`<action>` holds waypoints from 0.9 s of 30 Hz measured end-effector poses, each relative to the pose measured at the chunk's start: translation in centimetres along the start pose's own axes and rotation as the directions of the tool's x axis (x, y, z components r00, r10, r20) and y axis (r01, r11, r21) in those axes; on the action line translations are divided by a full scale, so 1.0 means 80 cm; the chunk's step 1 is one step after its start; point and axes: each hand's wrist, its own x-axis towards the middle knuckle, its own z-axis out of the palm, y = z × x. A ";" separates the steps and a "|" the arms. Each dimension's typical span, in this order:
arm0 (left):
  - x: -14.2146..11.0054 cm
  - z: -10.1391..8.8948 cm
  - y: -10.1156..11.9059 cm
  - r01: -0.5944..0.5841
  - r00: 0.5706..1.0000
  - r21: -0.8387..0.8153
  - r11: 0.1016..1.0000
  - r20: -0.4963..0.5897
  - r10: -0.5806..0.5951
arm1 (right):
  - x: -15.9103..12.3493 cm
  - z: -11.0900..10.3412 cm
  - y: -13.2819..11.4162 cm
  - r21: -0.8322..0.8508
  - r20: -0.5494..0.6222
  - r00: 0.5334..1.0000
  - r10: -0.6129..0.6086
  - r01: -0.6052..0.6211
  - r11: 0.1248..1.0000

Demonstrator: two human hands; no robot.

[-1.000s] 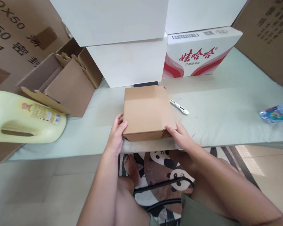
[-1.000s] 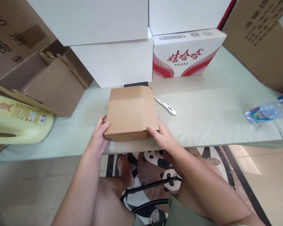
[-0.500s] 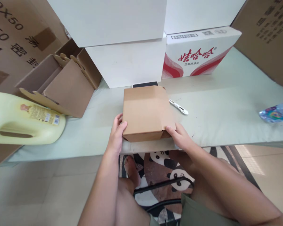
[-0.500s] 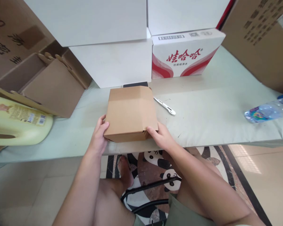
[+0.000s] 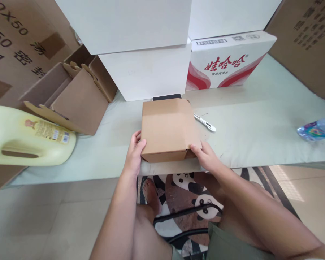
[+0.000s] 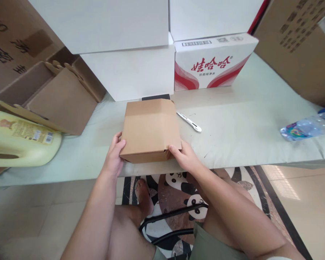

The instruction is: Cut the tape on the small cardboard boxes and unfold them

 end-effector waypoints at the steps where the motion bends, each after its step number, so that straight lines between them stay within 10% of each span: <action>1: 0.000 0.000 0.000 0.000 1.000 0.001 1.000 0.002 0.000 | 0.000 0.000 0.000 0.002 -0.002 1.000 -0.003 0.003 1.000; 27: 0.000 0.002 -0.001 -0.021 1.000 0.011 1.000 -0.017 0.021 | -0.003 0.005 -0.006 -0.027 -0.038 0.998 0.045 -0.046 0.999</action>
